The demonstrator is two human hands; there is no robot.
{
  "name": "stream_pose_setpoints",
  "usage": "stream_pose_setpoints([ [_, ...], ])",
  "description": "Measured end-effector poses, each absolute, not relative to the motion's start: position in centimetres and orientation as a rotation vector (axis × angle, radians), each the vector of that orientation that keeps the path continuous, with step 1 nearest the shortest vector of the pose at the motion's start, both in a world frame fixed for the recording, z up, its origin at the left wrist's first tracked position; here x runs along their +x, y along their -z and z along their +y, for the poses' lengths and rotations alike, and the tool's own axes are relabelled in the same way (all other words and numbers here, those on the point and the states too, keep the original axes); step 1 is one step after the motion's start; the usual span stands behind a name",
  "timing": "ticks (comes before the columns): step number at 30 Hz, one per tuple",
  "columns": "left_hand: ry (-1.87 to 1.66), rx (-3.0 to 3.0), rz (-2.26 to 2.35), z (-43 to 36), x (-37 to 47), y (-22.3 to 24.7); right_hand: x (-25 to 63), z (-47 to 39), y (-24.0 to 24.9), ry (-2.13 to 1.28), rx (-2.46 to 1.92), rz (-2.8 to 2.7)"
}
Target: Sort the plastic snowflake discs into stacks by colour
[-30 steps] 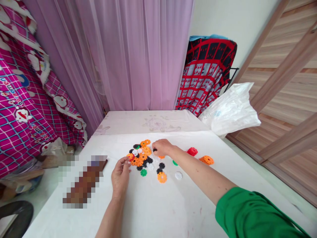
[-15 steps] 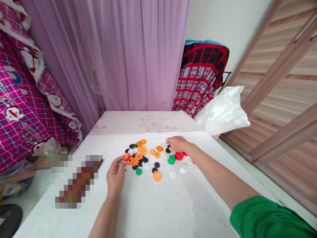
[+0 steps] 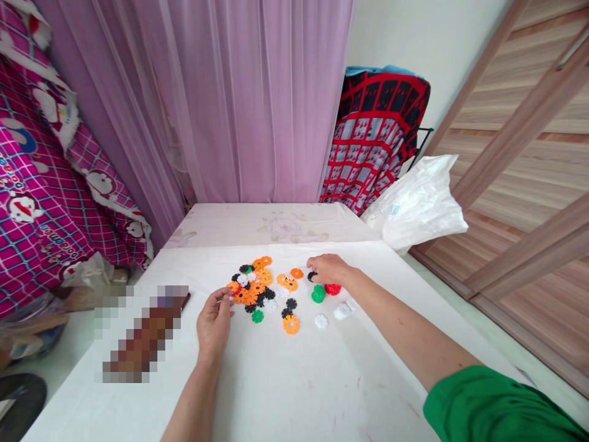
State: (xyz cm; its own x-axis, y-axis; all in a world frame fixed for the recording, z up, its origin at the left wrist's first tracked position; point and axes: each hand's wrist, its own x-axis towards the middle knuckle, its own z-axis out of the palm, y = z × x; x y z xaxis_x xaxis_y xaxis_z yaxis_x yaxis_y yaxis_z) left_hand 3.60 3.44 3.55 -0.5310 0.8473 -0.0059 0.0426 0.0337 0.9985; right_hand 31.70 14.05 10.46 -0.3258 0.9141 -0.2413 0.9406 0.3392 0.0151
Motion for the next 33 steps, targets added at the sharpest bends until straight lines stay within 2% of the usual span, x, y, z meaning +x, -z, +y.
stream_pose_setpoints([
  [13,-1.583,0.963,1.651,3.6,3.5,-3.1,31.3,13.9,-12.1,0.129,1.808,2.14],
  [21,-1.572,0.969,1.651,3.7,3.4,-2.8,30.6,14.1,-11.3,0.147,1.792,2.143],
  [28,-1.59,1.007,1.657,3.8,3.3,-2.4,29.9,13.4,-12.8,0.07,1.786,2.161],
  [33,-1.587,1.016,1.656,3.8,3.3,-2.1,27.2,11.2,-13.1,0.07,1.42,2.46],
])
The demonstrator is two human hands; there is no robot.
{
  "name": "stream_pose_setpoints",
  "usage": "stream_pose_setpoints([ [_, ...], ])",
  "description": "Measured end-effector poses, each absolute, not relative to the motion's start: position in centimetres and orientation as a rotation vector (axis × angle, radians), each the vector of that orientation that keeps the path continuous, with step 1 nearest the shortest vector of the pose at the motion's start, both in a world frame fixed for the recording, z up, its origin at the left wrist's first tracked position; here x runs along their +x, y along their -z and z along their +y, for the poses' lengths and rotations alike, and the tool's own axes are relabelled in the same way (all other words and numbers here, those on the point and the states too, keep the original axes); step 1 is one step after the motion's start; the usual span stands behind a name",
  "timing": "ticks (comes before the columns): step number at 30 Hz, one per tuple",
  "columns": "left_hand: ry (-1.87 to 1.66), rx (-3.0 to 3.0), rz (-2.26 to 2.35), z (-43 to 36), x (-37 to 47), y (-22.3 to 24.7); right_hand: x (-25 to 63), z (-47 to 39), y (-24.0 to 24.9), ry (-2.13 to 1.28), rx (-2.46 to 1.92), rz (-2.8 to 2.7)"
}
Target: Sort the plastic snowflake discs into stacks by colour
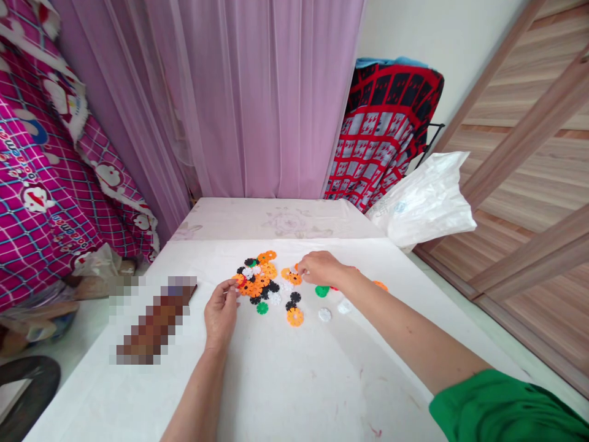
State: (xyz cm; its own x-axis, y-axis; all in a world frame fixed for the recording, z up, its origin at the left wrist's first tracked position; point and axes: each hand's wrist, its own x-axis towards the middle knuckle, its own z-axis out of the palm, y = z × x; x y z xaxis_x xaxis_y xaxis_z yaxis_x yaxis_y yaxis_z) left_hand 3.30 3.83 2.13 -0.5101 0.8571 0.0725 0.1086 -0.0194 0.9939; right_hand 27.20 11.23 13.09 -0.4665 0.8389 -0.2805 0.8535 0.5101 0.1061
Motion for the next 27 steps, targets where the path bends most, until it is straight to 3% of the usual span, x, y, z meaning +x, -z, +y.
stream_pose_setpoints([
  [5,-1.593,1.004,1.648,3.8,3.3,-2.5,24.7,9.3,-11.8,0.018,1.069,2.484],
  [16,-1.574,0.977,1.64,3.8,3.4,-2.5,23.6,8.8,-10.6,-0.023,1.027,2.45],
  [27,-1.59,0.989,1.651,3.6,3.5,-3.1,31.6,14.1,-14.3,-0.001,1.59,2.309],
])
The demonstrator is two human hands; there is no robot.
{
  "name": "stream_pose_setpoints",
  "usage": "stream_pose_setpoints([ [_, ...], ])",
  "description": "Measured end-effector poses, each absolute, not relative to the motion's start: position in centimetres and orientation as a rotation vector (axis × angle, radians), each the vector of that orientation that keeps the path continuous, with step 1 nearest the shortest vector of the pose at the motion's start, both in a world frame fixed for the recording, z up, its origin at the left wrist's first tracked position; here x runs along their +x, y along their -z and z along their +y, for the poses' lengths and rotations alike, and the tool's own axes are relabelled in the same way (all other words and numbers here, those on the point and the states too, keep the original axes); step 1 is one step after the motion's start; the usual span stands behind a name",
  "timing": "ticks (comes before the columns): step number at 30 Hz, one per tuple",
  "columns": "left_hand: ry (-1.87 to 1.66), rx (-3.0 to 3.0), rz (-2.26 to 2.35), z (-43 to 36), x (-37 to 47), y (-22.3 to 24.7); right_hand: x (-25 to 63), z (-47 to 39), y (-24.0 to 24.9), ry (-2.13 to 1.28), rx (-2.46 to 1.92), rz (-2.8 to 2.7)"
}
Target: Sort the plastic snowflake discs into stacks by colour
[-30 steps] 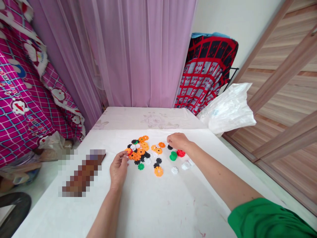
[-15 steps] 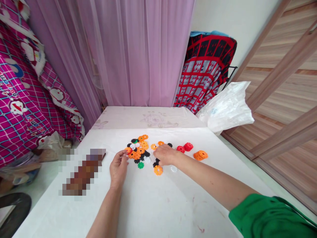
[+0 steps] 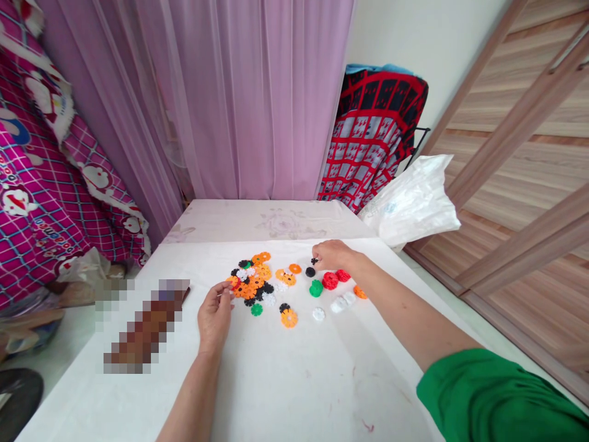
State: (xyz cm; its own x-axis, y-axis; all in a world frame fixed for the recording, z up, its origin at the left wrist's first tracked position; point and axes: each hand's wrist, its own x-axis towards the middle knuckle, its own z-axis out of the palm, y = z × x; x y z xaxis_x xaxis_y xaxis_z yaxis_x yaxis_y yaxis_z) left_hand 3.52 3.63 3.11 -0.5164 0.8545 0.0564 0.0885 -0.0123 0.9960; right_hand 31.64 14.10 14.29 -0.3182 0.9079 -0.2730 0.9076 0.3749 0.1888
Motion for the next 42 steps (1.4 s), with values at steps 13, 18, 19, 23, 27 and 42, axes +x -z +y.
stream_pose_setpoints([
  [13,-1.564,0.992,1.667,3.6,3.5,-3.1,31.2,14.4,-11.2,0.019,1.532,2.329],
  [18,-1.563,0.978,1.665,3.6,3.4,-3.1,31.3,14.3,-11.4,0.053,1.563,2.328],
  [19,-1.564,0.976,1.666,3.6,3.4,-3.0,31.4,14.2,-11.7,0.058,1.583,2.333],
  [23,-1.57,0.988,1.668,3.7,3.4,-2.8,30.4,12.8,-13.4,0.009,1.614,2.367],
  [27,-1.579,1.008,1.669,3.8,3.4,-2.6,26.8,9.9,-14.2,0.022,1.461,2.406],
  [42,-1.586,0.973,1.634,3.6,3.7,-3.2,19.9,6.4,-11.2,0.217,1.556,2.22],
])
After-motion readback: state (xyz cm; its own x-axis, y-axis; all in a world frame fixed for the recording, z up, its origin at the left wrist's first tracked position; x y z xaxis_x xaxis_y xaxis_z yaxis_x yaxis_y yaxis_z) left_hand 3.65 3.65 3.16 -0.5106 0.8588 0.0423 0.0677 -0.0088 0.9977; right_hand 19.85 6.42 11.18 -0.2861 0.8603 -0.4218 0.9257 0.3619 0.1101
